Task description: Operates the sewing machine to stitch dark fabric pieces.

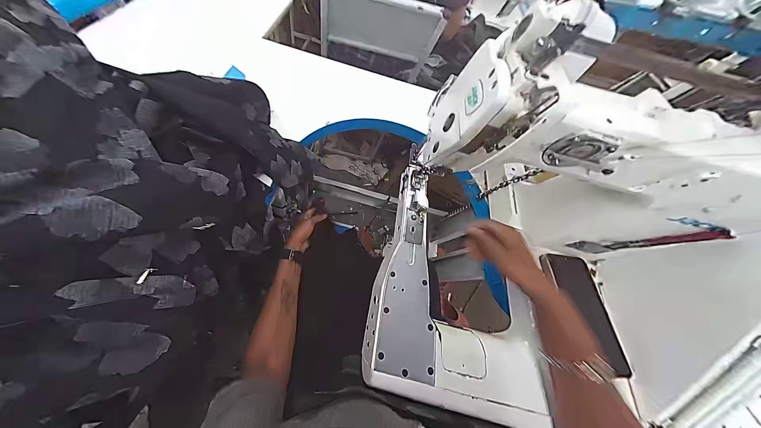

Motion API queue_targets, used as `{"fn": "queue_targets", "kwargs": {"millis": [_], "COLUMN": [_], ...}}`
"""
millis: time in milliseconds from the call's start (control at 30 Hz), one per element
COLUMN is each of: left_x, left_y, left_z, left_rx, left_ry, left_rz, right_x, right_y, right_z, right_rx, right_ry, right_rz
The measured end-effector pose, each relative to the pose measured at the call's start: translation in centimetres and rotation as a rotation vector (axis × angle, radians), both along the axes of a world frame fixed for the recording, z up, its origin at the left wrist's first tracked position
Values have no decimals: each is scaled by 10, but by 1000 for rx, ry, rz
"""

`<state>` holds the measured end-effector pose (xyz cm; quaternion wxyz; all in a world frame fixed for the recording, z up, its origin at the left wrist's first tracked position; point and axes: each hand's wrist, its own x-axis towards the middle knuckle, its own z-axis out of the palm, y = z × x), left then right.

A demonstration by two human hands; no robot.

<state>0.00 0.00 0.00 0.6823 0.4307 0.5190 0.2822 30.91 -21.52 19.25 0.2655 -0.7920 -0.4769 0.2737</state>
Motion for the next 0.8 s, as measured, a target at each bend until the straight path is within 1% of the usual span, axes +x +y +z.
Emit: {"fn": "queue_targets", "kwargs": {"millis": [33,67,100,133,167,200,233,267,300,333,367,400,433,467,500,533,567,600,633,667,700,733,767,800], "left_x": [0,-5,-12,-20,-28,-35,-42,-46,-48,-49,-48,-46,-42,-39,-39,-36,-32,-28,-20,-9,6,19,30,38], "left_y": [-4,-15,-27,-38,-42,-41,-38,-36,-38,-44,-52,-64,-82,-101,-118,-127,-129,-125,-112,-96,-83,-80,-87,-98], "left_z": [54,102,141,166,180,185,186,182,172,159,144,126,111,97,84,74,69,71,81,100,127,155,181,199], "left_rx": [113,239,381,514,618,678,679,630,544,448,351,264,153,30,-84,-155,-168,-112,-4,132,266,377,456,489], "left_ry": [-96,-143,-127,-100,-85,-71,-30,37,99,130,135,140,138,142,151,166,178,185,184,167,121,59,-8,-94], "left_rz": [-27,-68,-96,-90,-51,1,36,38,1,-53,-98,-109,-107,-113,-132,-156,-194,-240,-284,-328,-380,-453,-548,-651], "right_x": [-17,-36,-50,-60,-70,-81,-89,-90,-80,-64,-43,-23,-9,-3,-7,-13,-22,-33,-47,-63,-81,-98,-113,-120], "right_y": [49,78,87,96,113,132,143,141,129,115,104,91,72,48,23,6,-2,-5,-1,7,12,10,2,-6], "right_z": [-25,-51,-83,-123,-153,-155,-138,-110,-86,-69,-57,-52,-47,-43,-37,-32,-25,-17,-5,7,13,12,4,-4], "right_rx": [-78,-119,-109,-69,-31,-55,-43,0,32,3,-62,-165,-313,-503,-704,-853,-929,-894,-767,-544,-264,-1,246,453], "right_ry": [19,79,173,239,311,402,491,517,493,387,215,-16,-204,-322,-365,-384,-399,-397,-403,-412,-429,-454,-493,-548], "right_rz": [29,53,98,174,208,228,202,135,51,-8,49,151,228,263,270,263,247,202,141,92,80,115,187,274]}}
